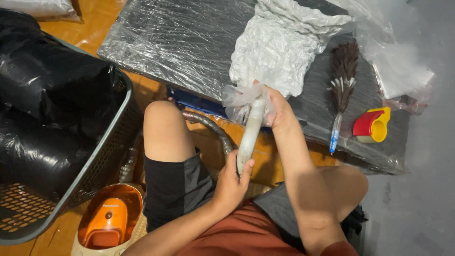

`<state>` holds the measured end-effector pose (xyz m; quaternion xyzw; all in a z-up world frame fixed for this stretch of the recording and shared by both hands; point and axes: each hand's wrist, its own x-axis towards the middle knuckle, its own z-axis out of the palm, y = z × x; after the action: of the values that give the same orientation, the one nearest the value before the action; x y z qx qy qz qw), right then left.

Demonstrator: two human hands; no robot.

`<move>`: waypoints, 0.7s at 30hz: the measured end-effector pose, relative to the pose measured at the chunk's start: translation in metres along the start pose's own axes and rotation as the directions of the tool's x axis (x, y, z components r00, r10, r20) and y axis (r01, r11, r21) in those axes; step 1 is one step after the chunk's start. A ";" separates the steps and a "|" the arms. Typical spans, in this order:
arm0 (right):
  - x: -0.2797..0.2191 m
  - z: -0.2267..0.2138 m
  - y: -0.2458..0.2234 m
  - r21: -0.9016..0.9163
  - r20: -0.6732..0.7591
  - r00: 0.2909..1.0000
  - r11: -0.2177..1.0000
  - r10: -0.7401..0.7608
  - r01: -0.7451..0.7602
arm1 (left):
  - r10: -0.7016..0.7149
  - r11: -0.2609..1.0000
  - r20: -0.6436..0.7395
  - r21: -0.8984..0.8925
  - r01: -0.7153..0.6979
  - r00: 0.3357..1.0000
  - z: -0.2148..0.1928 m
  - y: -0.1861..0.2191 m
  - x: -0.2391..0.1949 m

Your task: The person sits on the floor and uses a vacuum cleaner hose to remove air from a large white plastic bag containing a pillow. They hold the bag open, insert the hose, and press down on the bag to facilitate air removal, then remove the hose and smooth the package.

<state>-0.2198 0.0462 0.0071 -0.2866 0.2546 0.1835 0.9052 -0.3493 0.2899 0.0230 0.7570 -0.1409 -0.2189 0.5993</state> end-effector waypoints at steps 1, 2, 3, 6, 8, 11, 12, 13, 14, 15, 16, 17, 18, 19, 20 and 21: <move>0.001 -0.004 0.001 0.000 -0.001 1.000 1.000 -0.004 0.004 | 0.003 1.000 0.003 0.000 -0.003 1.000 0.000 0.001 -0.001; 0.001 -0.008 0.002 0.014 0.027 1.000 1.000 0.001 -0.001 | -0.002 1.000 0.013 -0.009 0.002 1.000 -0.001 0.002 -0.003; 0.003 -0.011 0.002 0.025 0.057 0.998 1.000 0.006 -0.008 | -0.005 1.000 0.020 -0.019 0.006 1.000 -0.002 0.003 -0.003; 0.007 -0.025 0.000 0.053 0.116 0.993 0.998 0.020 -0.026 | 0.027 0.999 0.046 -0.028 -0.026 0.999 -0.002 0.000 -0.005; 0.010 -0.037 -0.005 0.072 0.140 0.990 0.997 0.022 -0.032 | 0.032 0.999 0.067 -0.028 -0.030 0.997 -0.004 0.001 -0.010; 0.010 -0.056 -0.015 0.103 0.195 0.980 0.993 0.029 -0.050 | 0.070 0.996 0.100 0.043 -0.075 0.992 -0.004 -0.010 -0.029; 0.010 -0.061 -0.018 0.115 0.223 0.974 0.992 0.033 -0.060 | 0.104 0.987 0.116 0.113 -0.117 0.988 -0.004 -0.016 -0.038; 0.015 -0.062 -0.020 0.116 0.225 0.974 0.992 0.031 -0.059 | 0.105 0.986 0.117 0.115 -0.118 0.988 -0.004 -0.022 -0.039; 0.020 -0.062 -0.021 0.128 0.255 0.966 0.989 0.033 -0.068 | 0.145 0.984 0.075 0.094 -0.152 0.987 -0.006 -0.027 -0.040; 0.026 -0.061 -0.023 0.133 0.287 0.957 0.988 0.039 -0.081 | 0.186 0.980 0.025 0.073 -0.188 0.982 -0.006 -0.032 -0.041; 0.027 -0.061 -0.017 0.127 0.291 0.956 0.989 0.042 -0.082 | 0.189 0.979 0.019 0.073 -0.190 0.982 -0.009 -0.033 -0.035; 0.029 -0.060 -0.015 0.127 0.324 0.945 0.988 0.041 -0.086 | 0.145 0.982 -0.116 -0.103 -0.157 0.983 -0.013 -0.034 -0.023; 0.030 -0.060 -0.014 0.127 0.356 0.934 0.988 0.040 -0.091 | 0.075 0.949 -0.238 -0.281 -0.143 0.968 -0.016 -0.034 -0.012; 0.014 -0.040 -0.006 0.124 0.358 0.933 0.989 0.035 -0.085 | 0.082 0.948 -0.237 -0.280 -0.149 0.968 -0.018 -0.035 -0.004; -0.001 -0.021 0.003 -0.086 0.064 0.998 0.996 -0.001 0.006 | -0.055 0.910 -0.266 -0.410 -0.062 0.962 -0.020 -0.037 0.005; -0.017 -0.003 0.014 -0.305 -0.224 0.970 0.952 -0.100 0.028 | -0.198 0.845 -0.272 -0.535 0.023 0.942 -0.022 -0.040 0.012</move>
<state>-0.2410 0.0519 0.0088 -0.4484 0.3203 0.1551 0.8200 -0.3302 0.3126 -0.0139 0.5970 0.0664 -0.1591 0.7835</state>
